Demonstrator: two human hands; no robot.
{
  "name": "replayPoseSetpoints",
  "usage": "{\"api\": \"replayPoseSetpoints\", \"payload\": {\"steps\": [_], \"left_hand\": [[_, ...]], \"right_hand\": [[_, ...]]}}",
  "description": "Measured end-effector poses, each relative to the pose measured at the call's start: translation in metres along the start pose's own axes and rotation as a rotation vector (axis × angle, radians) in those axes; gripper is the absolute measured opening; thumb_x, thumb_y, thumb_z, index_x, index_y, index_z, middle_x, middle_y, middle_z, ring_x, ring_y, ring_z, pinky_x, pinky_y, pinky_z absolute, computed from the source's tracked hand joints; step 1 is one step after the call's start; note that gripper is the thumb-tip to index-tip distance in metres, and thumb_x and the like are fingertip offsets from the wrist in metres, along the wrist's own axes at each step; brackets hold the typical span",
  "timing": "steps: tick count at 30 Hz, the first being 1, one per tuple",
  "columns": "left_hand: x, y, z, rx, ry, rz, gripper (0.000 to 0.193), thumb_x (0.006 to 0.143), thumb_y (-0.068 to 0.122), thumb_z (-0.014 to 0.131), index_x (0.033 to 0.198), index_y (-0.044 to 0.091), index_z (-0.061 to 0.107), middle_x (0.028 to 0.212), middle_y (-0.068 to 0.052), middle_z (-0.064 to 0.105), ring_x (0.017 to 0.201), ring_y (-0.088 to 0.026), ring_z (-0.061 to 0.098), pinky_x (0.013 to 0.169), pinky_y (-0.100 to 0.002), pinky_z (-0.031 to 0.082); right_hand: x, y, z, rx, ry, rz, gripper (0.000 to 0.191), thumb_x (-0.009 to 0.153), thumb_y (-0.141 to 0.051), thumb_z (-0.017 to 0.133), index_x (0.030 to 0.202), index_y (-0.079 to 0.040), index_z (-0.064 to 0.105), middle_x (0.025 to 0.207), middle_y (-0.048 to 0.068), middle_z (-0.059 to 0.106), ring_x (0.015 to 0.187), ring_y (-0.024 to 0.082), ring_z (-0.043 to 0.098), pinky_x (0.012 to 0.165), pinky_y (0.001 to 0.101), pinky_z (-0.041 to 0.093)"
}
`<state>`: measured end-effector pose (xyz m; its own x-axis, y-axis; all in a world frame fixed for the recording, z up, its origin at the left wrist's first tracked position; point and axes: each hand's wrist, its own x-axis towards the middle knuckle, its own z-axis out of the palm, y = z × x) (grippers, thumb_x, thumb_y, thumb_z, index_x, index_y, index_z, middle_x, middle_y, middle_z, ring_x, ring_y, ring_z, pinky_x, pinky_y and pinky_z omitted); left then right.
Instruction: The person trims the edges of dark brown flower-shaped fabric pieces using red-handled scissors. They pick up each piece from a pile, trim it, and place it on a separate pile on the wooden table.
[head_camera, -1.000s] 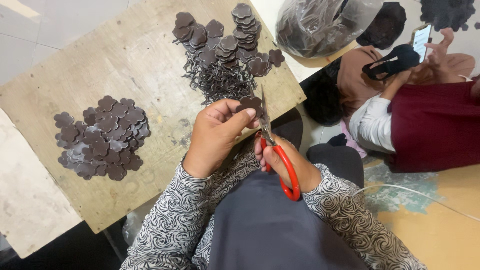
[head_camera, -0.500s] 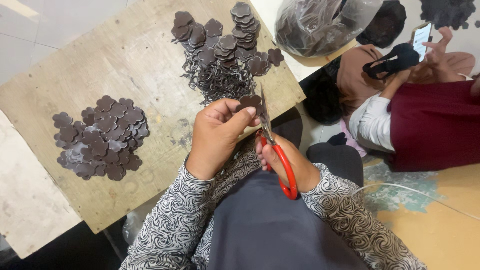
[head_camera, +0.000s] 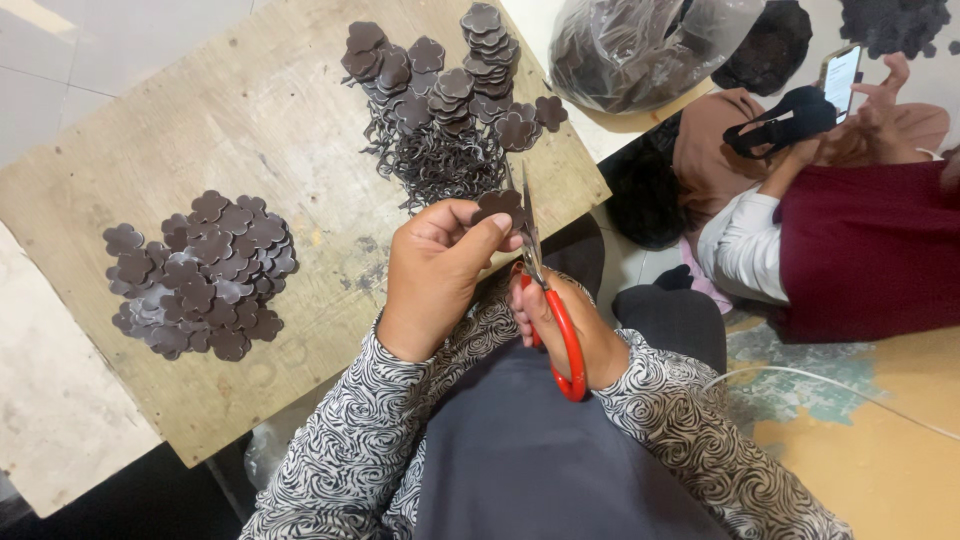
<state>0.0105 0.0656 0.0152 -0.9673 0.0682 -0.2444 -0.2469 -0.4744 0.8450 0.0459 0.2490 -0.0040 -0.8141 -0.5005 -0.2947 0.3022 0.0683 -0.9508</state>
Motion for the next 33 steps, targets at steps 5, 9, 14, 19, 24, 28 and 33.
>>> {"api": "replayPoseSetpoints", "payload": {"steps": [5,9,14,19,24,28,33], "left_hand": [[0.0,0.002,-0.001,-0.017,0.003,-0.032,0.01,0.097,0.006,0.069,0.102,-0.004,0.068,0.092,-0.009,0.074,0.085,-0.012,0.072,0.079,-0.026,0.059],[-0.001,0.005,-0.001,-0.004,0.011,-0.044,0.01,0.097,0.006,0.068,0.101,-0.004,0.068,0.091,-0.008,0.074,0.084,-0.012,0.072,0.077,-0.025,0.058],[-0.004,0.008,-0.005,-0.01,0.002,-0.05,0.01,0.098,0.006,0.067,0.1,-0.003,0.068,0.09,-0.009,0.075,0.084,-0.013,0.072,0.077,-0.025,0.058],[-0.003,0.011,-0.008,0.081,0.02,-0.074,0.013,0.098,0.012,0.067,0.099,-0.001,0.07,0.088,-0.007,0.076,0.082,-0.011,0.072,0.067,-0.021,0.051],[-0.002,0.012,-0.01,0.109,0.012,-0.058,0.014,0.098,0.014,0.068,0.1,0.001,0.071,0.088,-0.006,0.076,0.079,-0.009,0.071,0.064,-0.021,0.049],[-0.003,0.015,-0.013,0.157,0.018,-0.038,0.014,0.096,0.014,0.069,0.1,0.0,0.071,0.087,-0.006,0.077,0.078,-0.008,0.072,0.064,-0.02,0.049],[-0.004,0.015,-0.015,0.149,0.018,-0.032,0.015,0.096,0.015,0.07,0.1,0.0,0.071,0.087,-0.006,0.077,0.079,-0.008,0.072,0.064,-0.02,0.049]], "right_hand": [[0.0,-0.001,-0.001,0.015,-0.022,-0.032,0.048,0.105,-0.056,0.041,0.095,-0.009,0.047,0.083,-0.001,0.045,0.07,0.008,0.046,0.062,0.0238,0.047],[-0.001,-0.002,-0.001,0.043,-0.032,-0.029,0.049,0.104,-0.057,0.042,0.095,-0.009,0.046,0.082,-0.001,0.043,0.069,0.007,0.043,0.06,0.0229,0.045],[-0.002,-0.002,0.0,0.067,-0.065,-0.027,0.049,0.104,-0.058,0.044,0.094,-0.01,0.044,0.08,-0.002,0.04,0.068,0.007,0.04,0.059,0.0227,0.042],[-0.003,-0.003,-0.003,0.058,-0.072,-0.017,0.048,0.105,-0.056,0.044,0.093,-0.01,0.044,0.081,-0.002,0.041,0.069,0.007,0.041,0.06,0.0228,0.042],[-0.003,-0.005,-0.004,0.002,-0.067,-0.03,0.046,0.107,-0.053,0.043,0.092,-0.009,0.045,0.08,-0.002,0.043,0.068,0.007,0.042,0.059,0.0228,0.043],[-0.002,-0.006,-0.001,-0.071,-0.039,-0.016,0.043,0.106,-0.049,0.043,0.094,-0.008,0.049,0.076,-0.003,0.046,0.064,0.006,0.044,0.057,0.0232,0.045],[-0.002,-0.007,0.0,-0.109,-0.03,0.007,0.044,0.107,-0.049,0.041,0.094,-0.007,0.05,0.073,-0.003,0.047,0.062,0.006,0.046,0.056,0.0234,0.047]]}}
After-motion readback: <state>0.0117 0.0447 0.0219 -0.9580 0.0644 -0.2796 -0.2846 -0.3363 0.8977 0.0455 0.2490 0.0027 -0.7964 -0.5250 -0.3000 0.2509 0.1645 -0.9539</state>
